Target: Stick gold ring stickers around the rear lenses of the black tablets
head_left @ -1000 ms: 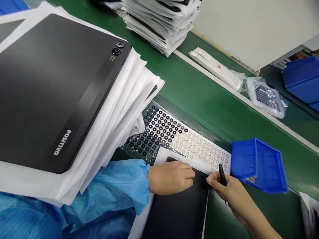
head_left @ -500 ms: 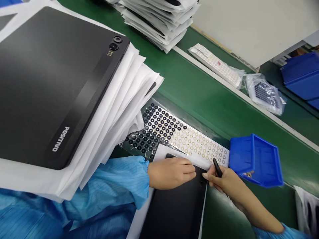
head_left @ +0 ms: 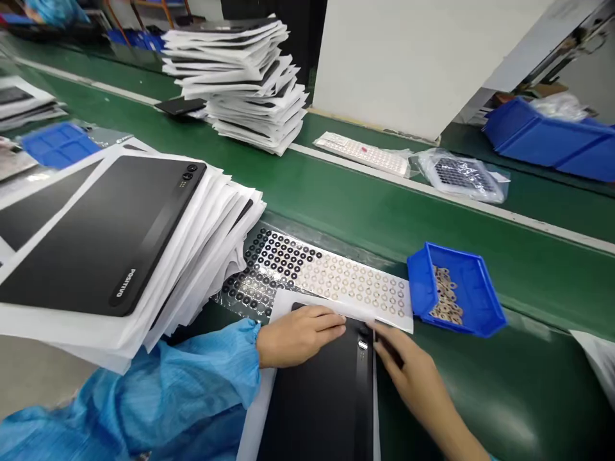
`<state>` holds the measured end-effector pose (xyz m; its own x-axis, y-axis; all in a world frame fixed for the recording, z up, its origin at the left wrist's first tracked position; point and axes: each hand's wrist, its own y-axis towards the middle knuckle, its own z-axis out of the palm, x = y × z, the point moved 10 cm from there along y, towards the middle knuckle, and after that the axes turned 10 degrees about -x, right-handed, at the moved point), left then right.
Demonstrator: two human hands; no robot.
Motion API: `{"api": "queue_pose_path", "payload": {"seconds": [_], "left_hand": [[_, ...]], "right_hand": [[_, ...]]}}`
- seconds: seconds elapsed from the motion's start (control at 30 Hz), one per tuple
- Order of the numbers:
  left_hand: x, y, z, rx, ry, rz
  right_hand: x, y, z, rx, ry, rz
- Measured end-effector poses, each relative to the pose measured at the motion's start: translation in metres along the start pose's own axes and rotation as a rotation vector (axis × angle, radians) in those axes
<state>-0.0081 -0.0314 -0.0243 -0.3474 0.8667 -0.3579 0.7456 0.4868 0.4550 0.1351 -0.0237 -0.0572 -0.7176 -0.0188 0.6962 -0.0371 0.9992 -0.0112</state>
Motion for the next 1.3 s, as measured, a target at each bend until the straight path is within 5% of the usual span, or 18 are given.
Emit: {"api": "queue_pose_path", "payload": {"seconds": [0.13,0.4,0.9,1.3], "left_hand": [[-0.007,0.014,0.0,0.039,0.12,-0.11],[0.009,0.057,0.037,0.164,-0.045,-0.333],[0.012,0.076,0.049,0.372,-0.063,-0.327],[0.014,0.075,0.053,0.399,-0.091,-0.341]], "right_hand": [[-0.006,-0.041,0.006,-0.049,-0.208,-0.287],[0.002,-0.06,0.007,-0.203,-0.33,-0.478],[0.02,-0.059,-0.007,-0.349,-0.368,-0.511],[0.026,-0.058,-0.012,-0.371,-0.378,-0.515]]}}
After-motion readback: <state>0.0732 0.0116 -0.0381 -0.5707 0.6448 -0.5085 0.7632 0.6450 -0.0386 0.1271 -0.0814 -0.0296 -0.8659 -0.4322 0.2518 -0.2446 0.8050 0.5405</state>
